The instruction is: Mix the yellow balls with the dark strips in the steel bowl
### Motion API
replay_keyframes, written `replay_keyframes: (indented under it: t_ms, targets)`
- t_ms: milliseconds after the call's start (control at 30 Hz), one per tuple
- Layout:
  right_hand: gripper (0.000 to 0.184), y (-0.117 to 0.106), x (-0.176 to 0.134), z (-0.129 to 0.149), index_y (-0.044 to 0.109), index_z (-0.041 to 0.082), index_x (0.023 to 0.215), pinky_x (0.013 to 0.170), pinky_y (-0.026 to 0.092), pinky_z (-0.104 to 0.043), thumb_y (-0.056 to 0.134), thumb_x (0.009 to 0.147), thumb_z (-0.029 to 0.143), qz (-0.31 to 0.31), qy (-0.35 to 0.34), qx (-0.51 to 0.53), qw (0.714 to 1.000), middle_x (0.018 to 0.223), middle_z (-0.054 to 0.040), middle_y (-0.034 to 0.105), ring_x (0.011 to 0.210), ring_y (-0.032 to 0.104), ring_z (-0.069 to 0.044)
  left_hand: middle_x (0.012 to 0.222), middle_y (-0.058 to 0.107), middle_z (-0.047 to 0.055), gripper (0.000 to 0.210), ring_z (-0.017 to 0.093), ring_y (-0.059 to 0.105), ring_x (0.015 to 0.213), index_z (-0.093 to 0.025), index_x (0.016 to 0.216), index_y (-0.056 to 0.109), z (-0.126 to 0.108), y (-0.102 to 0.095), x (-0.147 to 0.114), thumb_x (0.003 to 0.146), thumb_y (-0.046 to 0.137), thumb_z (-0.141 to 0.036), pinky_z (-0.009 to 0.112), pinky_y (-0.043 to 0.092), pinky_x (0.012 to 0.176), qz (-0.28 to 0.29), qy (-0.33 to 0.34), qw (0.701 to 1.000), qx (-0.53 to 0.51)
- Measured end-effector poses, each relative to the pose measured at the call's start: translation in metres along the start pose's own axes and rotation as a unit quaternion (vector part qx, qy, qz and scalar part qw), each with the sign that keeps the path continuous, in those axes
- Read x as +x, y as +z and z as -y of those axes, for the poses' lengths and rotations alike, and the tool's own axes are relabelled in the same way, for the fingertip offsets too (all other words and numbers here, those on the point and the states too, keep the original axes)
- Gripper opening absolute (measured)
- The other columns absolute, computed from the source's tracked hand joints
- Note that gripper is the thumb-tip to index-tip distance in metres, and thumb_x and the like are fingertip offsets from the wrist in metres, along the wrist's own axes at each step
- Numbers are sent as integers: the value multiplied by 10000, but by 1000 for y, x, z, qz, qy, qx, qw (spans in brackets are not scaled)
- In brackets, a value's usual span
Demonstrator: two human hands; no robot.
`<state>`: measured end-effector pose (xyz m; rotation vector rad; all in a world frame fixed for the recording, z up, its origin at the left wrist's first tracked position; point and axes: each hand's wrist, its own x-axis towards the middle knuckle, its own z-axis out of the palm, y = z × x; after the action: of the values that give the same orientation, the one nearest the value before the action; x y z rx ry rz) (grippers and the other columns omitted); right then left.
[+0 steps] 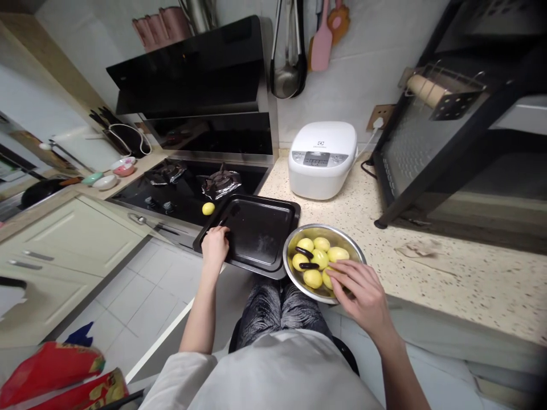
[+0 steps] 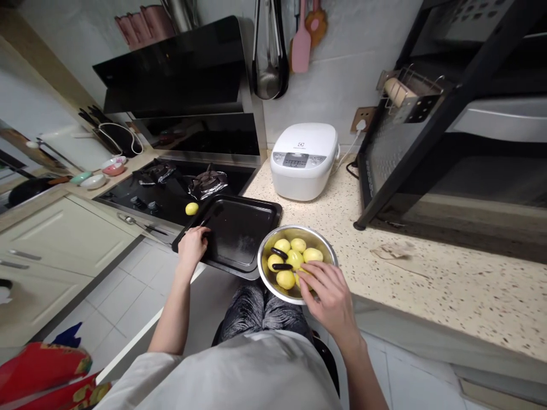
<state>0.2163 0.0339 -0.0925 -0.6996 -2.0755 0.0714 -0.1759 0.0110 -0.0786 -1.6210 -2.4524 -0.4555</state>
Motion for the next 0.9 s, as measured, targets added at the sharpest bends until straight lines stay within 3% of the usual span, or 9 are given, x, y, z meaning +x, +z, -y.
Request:
replay_keyframes:
  t_ms: [167,333,433,667,800,900]
  targets:
    - [260,-2,1,1,761,277,1114,915,549,-452,675,933,111,2,6,4,1000,1097,-38,807,1068,724,-256,1082,759,134,319,318,678,1115,-200,978,759,2,2,5,858,522,-22,402,586,870,7,-21,1000,13]
    - [251,-2,3,6,764,267,1105,919,550,-450,669,938,104,-3,15,4,1000,1079,-38,810,1060,723,-250,1066,753,117,203,313,689,1072,-214,1023,739,-10,-2,5,933,579,-128,425,567,930,-23,21,999,-42]
    - [268,0,5,10,750,261,1140,928,558,-451,659,950,95,0,34,19,999,1089,-38,808,1057,721,-242,1122,747,96,199,278,706,1061,-217,1131,711,-41,-9,-12,999,565,-197,399,560,961,-44,103,982,-153]
    - [382,7,9,26,688,269,1334,983,611,-446,614,989,122,-2,83,92,992,1170,-67,782,1103,727,-239,1121,754,75,225,214,732,1020,-245,1246,661,-135,-15,-78,1066,525,-259,349,594,924,-17,298,892,-340]
    - [395,10,9,33,662,271,1373,974,632,-398,616,999,153,5,79,101,992,1177,-65,779,1078,746,-228,1021,770,73,187,216,749,939,-238,1207,656,-159,-9,-95,1060,542,-260,359,612,872,-33,329,872,-360]
    - [315,10,9,34,705,269,1276,933,643,-372,594,1008,145,-4,84,97,992,1103,-57,789,1012,759,-217,974,766,68,153,214,748,903,-237,1145,665,-164,-8,-98,1063,537,-251,361,611,845,-43,331,874,-354]
